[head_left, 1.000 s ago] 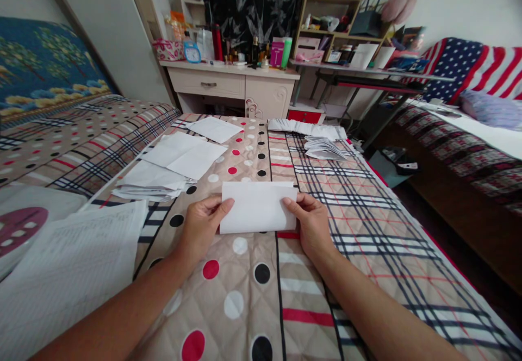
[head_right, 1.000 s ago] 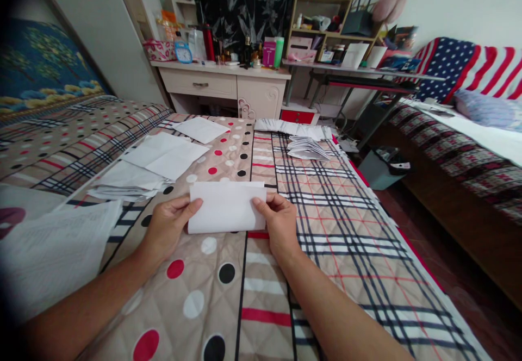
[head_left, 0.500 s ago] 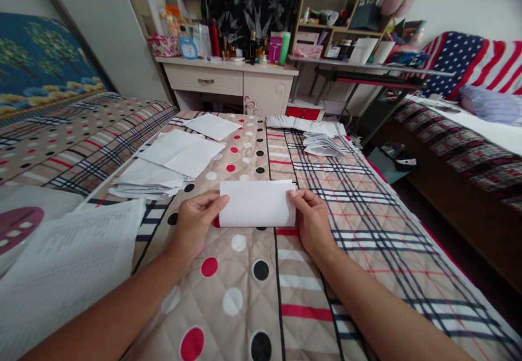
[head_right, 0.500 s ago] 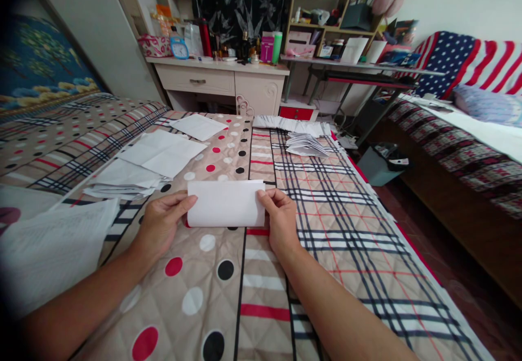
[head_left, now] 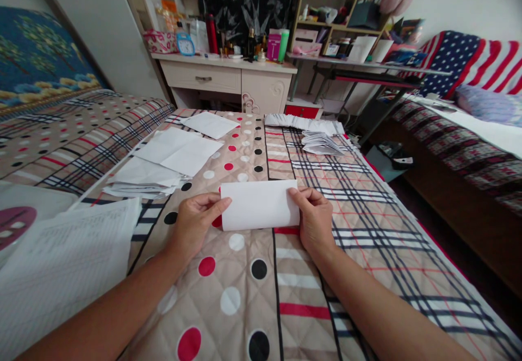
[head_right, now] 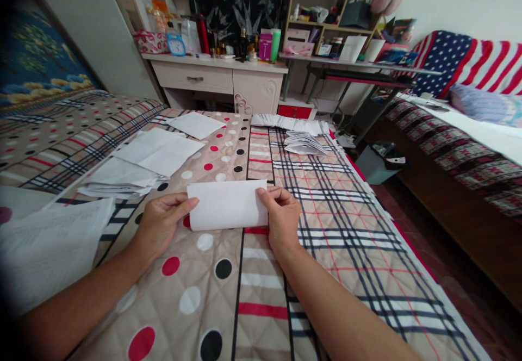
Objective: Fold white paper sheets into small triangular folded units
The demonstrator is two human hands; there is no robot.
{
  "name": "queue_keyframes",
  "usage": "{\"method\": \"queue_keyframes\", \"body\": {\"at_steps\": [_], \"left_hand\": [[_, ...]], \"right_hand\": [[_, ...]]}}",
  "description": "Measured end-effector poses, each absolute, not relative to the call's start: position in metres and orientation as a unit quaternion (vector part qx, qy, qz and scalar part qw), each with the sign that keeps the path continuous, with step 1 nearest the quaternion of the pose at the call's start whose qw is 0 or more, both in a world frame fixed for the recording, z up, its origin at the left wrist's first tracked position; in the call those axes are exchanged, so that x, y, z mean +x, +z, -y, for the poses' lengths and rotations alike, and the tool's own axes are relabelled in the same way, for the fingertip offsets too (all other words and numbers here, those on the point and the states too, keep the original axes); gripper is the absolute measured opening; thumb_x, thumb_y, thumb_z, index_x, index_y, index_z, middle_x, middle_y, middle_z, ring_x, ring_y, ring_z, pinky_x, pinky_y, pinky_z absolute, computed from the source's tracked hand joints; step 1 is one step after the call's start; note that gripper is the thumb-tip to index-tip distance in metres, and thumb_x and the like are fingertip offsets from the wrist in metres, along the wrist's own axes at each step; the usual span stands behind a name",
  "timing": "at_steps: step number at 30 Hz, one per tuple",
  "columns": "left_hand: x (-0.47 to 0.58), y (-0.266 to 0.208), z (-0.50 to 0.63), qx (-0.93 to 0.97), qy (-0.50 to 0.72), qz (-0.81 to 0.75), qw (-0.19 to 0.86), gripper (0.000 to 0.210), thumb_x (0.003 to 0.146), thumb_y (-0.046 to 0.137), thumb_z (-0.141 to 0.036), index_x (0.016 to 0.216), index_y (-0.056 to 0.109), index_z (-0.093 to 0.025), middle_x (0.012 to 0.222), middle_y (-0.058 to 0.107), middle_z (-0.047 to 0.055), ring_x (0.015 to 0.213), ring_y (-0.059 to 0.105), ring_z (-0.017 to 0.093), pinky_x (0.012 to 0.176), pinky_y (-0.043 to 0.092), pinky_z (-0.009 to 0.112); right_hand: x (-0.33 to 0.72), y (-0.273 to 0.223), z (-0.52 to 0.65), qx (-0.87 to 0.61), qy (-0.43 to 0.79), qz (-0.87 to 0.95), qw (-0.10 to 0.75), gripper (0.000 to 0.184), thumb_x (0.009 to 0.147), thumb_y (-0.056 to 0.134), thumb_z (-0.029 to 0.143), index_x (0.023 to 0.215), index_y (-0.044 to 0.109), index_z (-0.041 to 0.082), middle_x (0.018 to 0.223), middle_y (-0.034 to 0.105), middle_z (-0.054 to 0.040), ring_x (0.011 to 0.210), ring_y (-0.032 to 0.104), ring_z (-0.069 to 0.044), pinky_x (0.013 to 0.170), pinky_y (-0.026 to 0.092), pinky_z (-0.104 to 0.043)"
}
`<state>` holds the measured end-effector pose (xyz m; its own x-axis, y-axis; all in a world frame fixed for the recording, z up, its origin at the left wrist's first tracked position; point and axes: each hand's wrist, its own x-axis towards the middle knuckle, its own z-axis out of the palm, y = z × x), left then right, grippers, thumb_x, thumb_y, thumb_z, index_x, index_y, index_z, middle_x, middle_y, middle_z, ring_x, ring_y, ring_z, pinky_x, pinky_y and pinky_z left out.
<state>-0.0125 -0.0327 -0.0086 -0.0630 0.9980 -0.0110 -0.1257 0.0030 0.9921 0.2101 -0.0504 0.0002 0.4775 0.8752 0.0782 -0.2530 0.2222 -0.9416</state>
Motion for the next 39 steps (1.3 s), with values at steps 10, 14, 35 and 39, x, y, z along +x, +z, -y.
{"method": "queue_keyframes", "body": {"at_steps": [10, 14, 35, 39], "left_hand": [[-0.0118, -0.0069, 0.032, 0.458, 0.545, -0.485, 0.507, 0.021, 0.061, 0.085, -0.032, 0.065, 0.071, -0.016, 0.063, 0.067, -0.001, 0.058, 0.055, 0.009, 0.054, 0.043, 0.018], [-0.0123, -0.0081, 0.032, 0.461, 0.547, -0.486, 0.502, 0.022, 0.061, 0.085, -0.032, 0.065, 0.071, -0.015, 0.064, 0.067, -0.001, 0.058, 0.055, 0.009, 0.054, 0.042, 0.018], [-0.0102, -0.0047, 0.0342, 0.467, 0.56, -0.491, 0.477, 0.025, 0.063, 0.083, -0.032, 0.061, 0.066, -0.014, 0.059, 0.062, -0.002, 0.055, 0.051, 0.007, 0.052, 0.038, 0.018], [-0.0098, -0.0034, 0.0348, 0.465, 0.56, -0.491, 0.479, 0.025, 0.063, 0.082, -0.032, 0.061, 0.066, -0.014, 0.059, 0.062, -0.002, 0.056, 0.051, 0.008, 0.052, 0.038, 0.019]], "right_hand": [[0.2097, 0.0009, 0.0514, -0.478, 0.397, 0.326, 0.713, 0.029, 0.062, 0.083, 0.025, 0.051, 0.057, 0.018, 0.069, 0.06, 0.0017, 0.067, 0.05, -0.012, 0.064, 0.04, -0.026], [0.21, 0.0007, 0.0515, -0.482, 0.391, 0.329, 0.712, 0.028, 0.062, 0.084, 0.025, 0.052, 0.058, 0.018, 0.071, 0.061, 0.0012, 0.068, 0.051, -0.012, 0.064, 0.04, -0.026], [0.2097, 0.0, 0.0524, -0.48, 0.371, 0.346, 0.716, 0.026, 0.065, 0.083, 0.024, 0.053, 0.061, 0.018, 0.074, 0.063, 0.0008, 0.072, 0.054, -0.012, 0.066, 0.04, -0.025], [0.2093, -0.0006, 0.0522, -0.475, 0.37, 0.35, 0.718, 0.027, 0.065, 0.083, 0.024, 0.053, 0.06, 0.018, 0.074, 0.063, 0.0008, 0.072, 0.054, -0.012, 0.067, 0.04, -0.026]]}}
